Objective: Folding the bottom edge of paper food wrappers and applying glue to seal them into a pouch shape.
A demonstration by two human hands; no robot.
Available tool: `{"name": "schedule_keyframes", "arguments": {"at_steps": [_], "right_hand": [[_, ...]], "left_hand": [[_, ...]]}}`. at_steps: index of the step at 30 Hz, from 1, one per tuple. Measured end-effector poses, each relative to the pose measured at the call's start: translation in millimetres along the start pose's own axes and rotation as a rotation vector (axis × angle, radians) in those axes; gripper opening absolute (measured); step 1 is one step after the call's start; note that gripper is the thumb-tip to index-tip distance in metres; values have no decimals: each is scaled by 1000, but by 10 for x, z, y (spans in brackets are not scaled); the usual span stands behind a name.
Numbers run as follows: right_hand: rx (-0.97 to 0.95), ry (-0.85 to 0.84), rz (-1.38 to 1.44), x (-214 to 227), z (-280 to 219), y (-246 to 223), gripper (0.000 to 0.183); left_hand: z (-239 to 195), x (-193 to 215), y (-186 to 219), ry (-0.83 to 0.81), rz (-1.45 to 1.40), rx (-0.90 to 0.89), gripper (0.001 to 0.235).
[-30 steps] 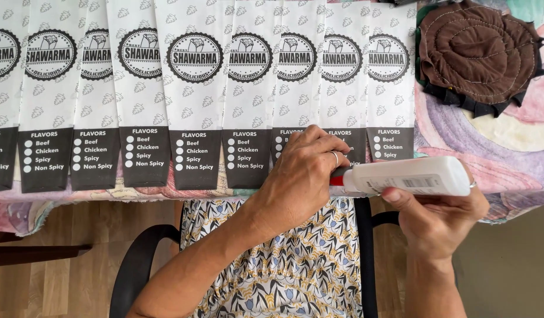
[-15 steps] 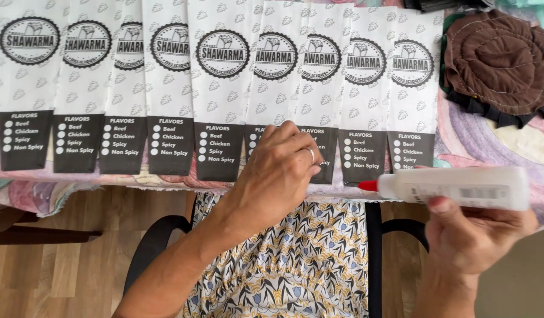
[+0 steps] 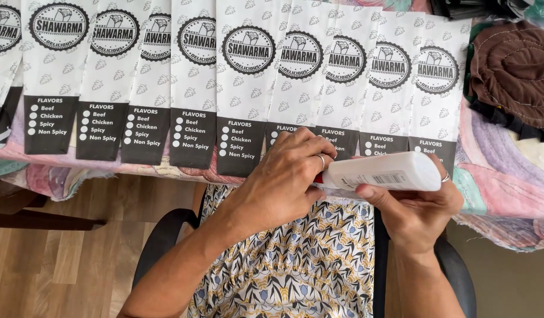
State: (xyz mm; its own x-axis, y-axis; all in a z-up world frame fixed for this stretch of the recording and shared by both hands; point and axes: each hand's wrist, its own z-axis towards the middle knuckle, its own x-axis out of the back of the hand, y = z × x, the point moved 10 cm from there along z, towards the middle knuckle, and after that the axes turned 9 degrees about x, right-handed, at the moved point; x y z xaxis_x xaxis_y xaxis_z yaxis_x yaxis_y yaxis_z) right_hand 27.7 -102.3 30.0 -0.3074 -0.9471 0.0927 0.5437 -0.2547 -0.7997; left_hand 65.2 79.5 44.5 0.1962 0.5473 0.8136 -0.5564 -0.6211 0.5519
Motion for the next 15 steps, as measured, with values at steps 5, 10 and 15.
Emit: {"name": "schedule_keyframes", "arguments": {"at_steps": [5, 10, 15], "right_hand": [[43, 3, 37, 381, -143, 307, 41], [169, 162, 29, 955, -316, 450, 76], [253, 55, -48, 652, -258, 218, 79]], "left_hand": [[8, 23, -29, 2, -33, 28, 44], [50, -6, -112, 90, -99, 56, 22], [68, -20, -156, 105, -165, 84, 23]]}}
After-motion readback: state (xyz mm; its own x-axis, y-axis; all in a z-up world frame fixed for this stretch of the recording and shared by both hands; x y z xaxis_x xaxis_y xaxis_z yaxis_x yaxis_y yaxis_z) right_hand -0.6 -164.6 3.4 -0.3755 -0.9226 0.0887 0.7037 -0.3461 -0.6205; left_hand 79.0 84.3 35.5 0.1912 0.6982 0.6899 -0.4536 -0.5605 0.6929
